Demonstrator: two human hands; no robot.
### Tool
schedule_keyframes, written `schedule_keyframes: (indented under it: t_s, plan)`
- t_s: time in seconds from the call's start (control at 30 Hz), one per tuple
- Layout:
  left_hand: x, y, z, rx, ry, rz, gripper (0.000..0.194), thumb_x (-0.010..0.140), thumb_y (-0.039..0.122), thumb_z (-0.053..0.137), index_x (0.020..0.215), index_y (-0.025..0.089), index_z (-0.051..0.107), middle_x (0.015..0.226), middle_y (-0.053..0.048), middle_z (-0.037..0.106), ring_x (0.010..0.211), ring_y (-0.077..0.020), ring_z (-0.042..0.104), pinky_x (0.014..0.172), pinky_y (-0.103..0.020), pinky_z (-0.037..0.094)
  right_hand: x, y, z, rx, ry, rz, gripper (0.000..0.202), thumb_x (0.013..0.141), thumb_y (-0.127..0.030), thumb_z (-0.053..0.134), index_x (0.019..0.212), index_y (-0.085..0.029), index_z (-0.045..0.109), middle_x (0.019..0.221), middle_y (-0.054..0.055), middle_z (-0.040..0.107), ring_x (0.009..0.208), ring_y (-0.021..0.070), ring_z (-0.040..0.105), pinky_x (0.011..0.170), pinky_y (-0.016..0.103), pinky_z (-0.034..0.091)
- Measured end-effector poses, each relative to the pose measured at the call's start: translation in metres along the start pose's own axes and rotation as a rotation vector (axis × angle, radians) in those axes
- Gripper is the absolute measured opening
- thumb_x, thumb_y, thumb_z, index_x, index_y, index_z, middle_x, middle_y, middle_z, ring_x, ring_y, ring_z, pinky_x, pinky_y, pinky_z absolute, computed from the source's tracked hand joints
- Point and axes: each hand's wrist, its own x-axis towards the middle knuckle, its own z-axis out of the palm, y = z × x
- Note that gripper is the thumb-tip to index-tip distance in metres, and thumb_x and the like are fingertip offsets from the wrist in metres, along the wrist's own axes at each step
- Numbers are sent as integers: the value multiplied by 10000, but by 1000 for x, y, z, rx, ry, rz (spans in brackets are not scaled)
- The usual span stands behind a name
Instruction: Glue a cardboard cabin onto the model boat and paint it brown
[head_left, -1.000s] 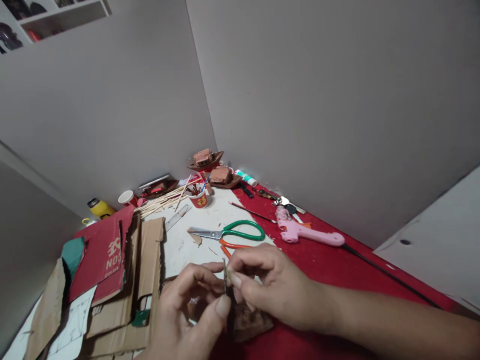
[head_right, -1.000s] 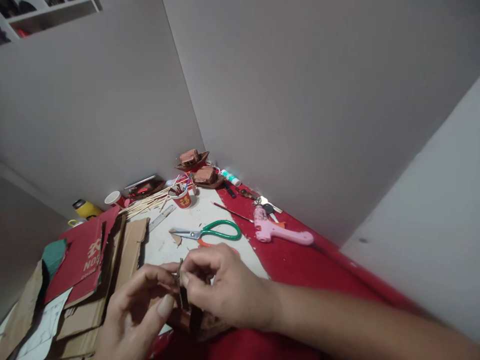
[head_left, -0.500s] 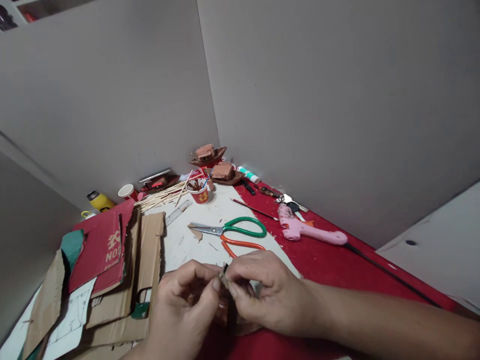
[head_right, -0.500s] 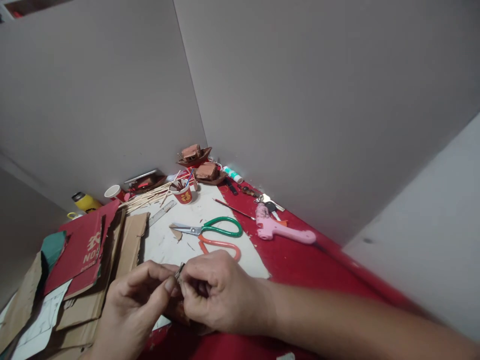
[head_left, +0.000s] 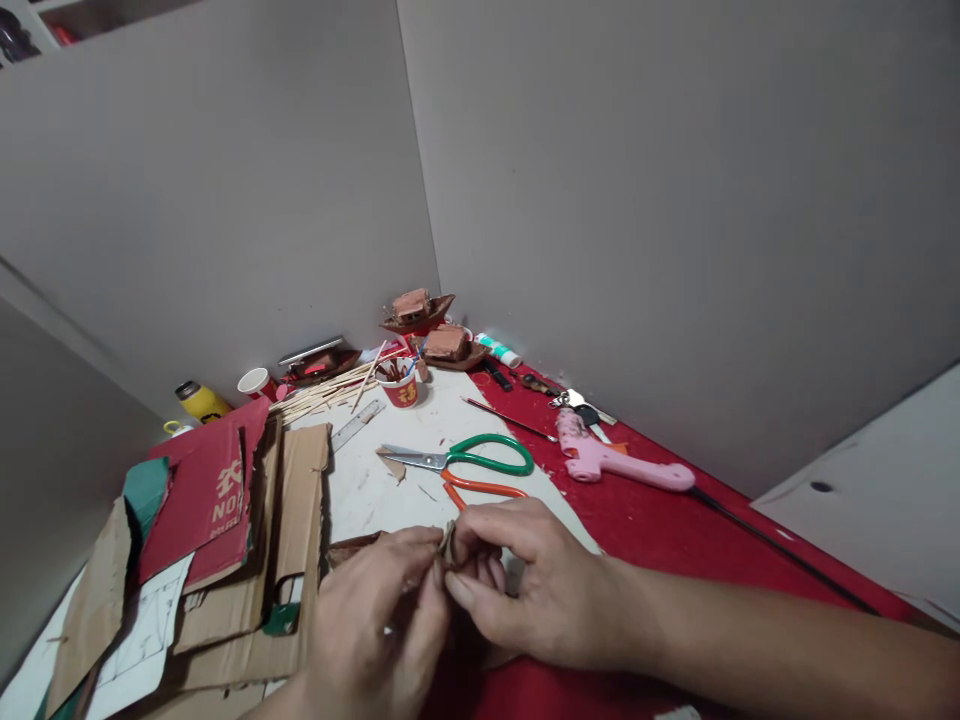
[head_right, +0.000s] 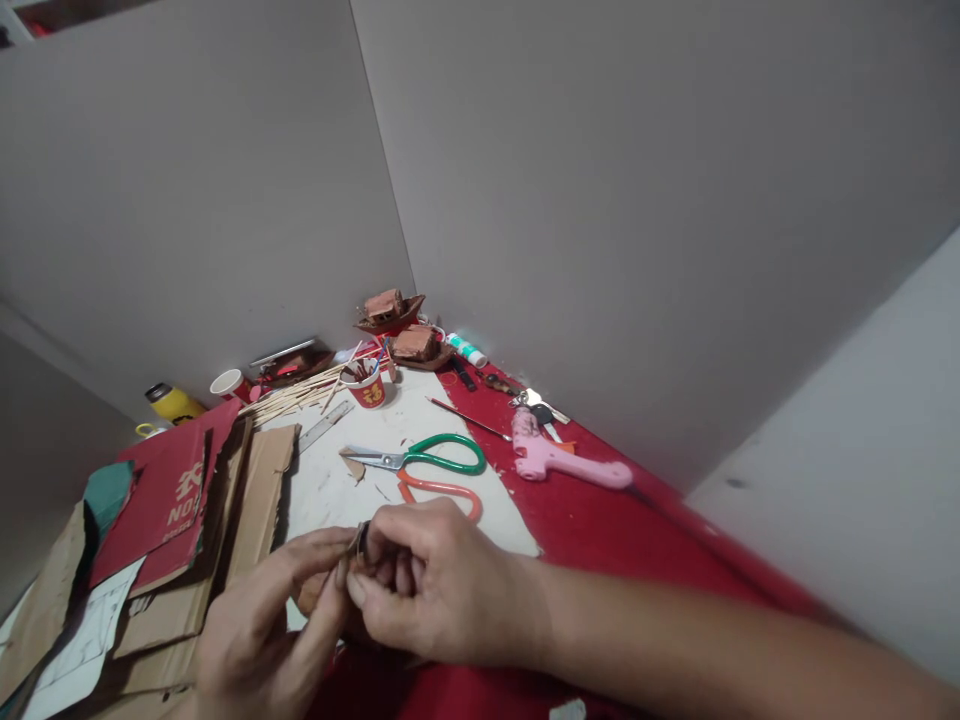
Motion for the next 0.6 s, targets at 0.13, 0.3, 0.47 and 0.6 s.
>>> schedule_keyframes:
  t_s: [0.13, 0.3, 0.47, 0.6]
  plan:
    - [-2, -4, 2, 162, 8, 208, 361, 760, 0, 624, 1077, 171, 599, 949, -74, 764, 877, -158, 729, 876, -188, 537, -1, 1, 0, -67, 9, -12, 234, 816, -165, 472, 627, -221, 346, 526, -51, 420, 461, 78, 385, 449, 203, 326]
    - [8, 2, 0, -19, -71, -27, 179, 827, 67, 599, 945, 200, 626, 824, -3, 752, 734, -108, 723, 721, -142, 560, 0, 2, -2, -121, -12, -102, 241, 811, -117, 438, 640, -223, 305, 546, -54, 378, 482, 82, 359, 477, 220, 301]
    - [12, 0, 0, -50, -59, -38, 140, 831, 95, 610, 940, 174, 647, 738, 1, 736, 596, -92, 689, 561, -127, 532, -1, 2, 0, -181, -9, -205, 240, 858, -135, 419, 649, -220, 337, 552, -51, 367, 489, 95, 349, 487, 243, 302]
    - [7, -2, 1, -35, -15, -40, 106, 832, 94, 602, 872, 177, 653, 628, 28, 689, 500, -77, 641, 495, -123, 500, -1, 1, 0, -129, 17, -234, 240, 860, -123, 431, 649, -214, 365, 553, -51, 383, 485, 89, 369, 486, 227, 315]
